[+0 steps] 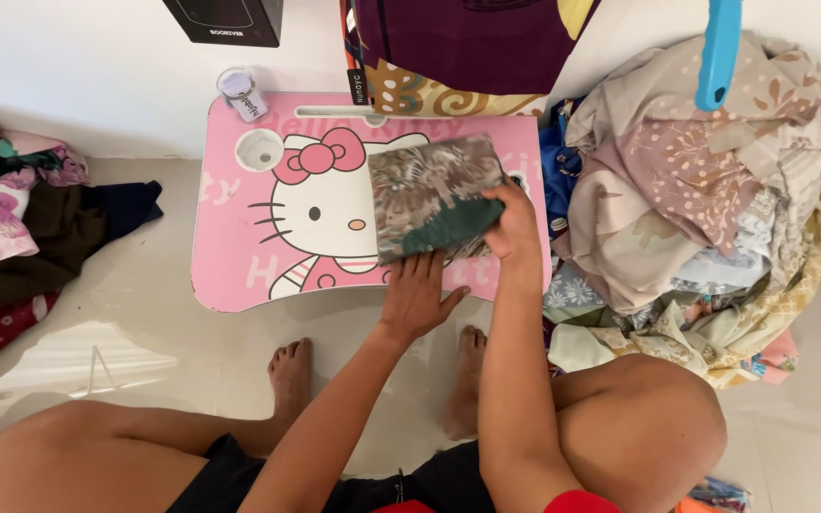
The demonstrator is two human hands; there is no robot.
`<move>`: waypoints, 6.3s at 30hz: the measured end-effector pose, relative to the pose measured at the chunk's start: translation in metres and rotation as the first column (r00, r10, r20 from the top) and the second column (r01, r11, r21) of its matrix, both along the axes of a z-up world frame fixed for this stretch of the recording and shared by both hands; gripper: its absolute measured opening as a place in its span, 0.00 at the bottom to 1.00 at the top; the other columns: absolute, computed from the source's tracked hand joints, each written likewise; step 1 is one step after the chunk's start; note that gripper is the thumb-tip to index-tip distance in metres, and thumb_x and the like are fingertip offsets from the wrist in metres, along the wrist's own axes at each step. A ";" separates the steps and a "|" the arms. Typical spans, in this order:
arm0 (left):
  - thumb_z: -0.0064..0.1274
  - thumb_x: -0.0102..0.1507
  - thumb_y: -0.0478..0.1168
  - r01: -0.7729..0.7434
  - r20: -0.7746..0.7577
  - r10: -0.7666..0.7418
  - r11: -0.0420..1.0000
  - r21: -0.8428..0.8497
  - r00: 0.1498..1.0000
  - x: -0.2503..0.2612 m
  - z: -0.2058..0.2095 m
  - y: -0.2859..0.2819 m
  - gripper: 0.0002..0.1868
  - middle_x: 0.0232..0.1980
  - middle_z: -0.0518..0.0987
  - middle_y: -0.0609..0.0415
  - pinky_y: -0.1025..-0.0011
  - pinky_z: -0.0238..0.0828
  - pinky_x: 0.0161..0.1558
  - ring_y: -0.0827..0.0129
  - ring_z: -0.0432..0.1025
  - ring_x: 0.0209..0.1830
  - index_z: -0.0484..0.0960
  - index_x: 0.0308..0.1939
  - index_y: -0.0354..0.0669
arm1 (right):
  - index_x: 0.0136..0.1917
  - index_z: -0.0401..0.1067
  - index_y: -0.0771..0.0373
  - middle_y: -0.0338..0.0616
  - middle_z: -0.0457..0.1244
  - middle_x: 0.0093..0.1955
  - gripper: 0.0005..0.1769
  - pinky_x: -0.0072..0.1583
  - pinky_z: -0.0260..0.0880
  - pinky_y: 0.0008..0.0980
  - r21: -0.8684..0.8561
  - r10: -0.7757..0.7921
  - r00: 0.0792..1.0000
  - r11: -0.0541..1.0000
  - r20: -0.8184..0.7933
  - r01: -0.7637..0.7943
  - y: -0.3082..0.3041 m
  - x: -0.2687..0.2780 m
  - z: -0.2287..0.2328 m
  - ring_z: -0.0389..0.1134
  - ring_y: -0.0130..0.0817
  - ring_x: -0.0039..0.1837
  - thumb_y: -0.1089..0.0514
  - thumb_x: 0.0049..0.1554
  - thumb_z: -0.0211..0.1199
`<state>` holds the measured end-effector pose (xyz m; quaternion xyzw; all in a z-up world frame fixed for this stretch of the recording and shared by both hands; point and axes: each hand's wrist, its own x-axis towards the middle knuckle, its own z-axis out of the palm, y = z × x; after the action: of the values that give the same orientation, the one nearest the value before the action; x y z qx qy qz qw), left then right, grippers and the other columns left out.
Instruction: Using a lint roller to remove lint and debris from a small piece of patterned fabric placed on a low table.
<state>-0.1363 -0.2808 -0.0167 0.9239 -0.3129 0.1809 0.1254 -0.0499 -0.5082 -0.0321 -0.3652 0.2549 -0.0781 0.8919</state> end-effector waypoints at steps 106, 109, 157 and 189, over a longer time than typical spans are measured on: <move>0.58 0.64 0.44 -0.660 -0.788 0.008 0.551 -0.511 0.616 0.051 0.080 0.069 0.31 0.48 0.83 0.54 0.61 0.74 0.46 0.66 0.76 0.45 0.69 0.71 0.43 | 0.72 0.58 0.71 0.58 0.68 0.49 0.37 0.44 0.77 0.37 -0.716 0.380 0.728 0.205 -0.570 -0.667 0.015 -0.019 0.086 0.72 0.42 0.46 0.54 0.56 0.70; 0.60 0.62 0.43 -0.679 -0.824 0.003 0.568 -0.465 0.567 0.056 0.069 0.070 0.35 0.49 0.83 0.49 0.57 0.77 0.44 0.58 0.79 0.49 0.66 0.72 0.39 | 0.69 0.61 0.73 0.56 0.67 0.46 0.33 0.40 0.77 0.35 -0.677 0.393 0.723 0.276 -0.569 -0.683 0.016 -0.017 0.083 0.71 0.41 0.42 0.56 0.56 0.69; 0.42 0.64 0.71 -0.249 -0.191 0.232 0.966 -0.069 0.954 0.005 0.021 -0.001 0.53 0.80 0.53 0.25 0.35 0.35 0.77 0.30 0.44 0.81 0.60 0.74 0.25 | 0.86 0.36 0.51 0.48 0.27 0.89 0.42 0.79 0.15 0.60 -0.665 0.435 0.662 -0.735 -0.611 -0.131 0.044 0.029 0.054 0.24 0.48 0.87 0.34 0.67 0.42; 0.50 0.64 0.40 -0.333 -0.140 0.303 0.885 -0.326 0.943 0.101 0.035 0.070 0.27 0.72 0.70 0.39 0.43 0.70 0.57 0.41 0.68 0.68 0.74 0.67 0.39 | 0.56 0.75 0.67 0.54 0.63 0.67 0.14 0.65 0.66 0.50 -0.581 0.850 0.527 -0.428 0.001 0.692 0.077 -0.061 0.068 0.66 0.49 0.64 0.58 0.64 0.55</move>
<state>-0.0353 -0.2110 0.0181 0.9331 -0.1148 0.2115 0.2673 -0.1107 -0.4315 0.0357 -0.8411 -0.4643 -0.2702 0.0638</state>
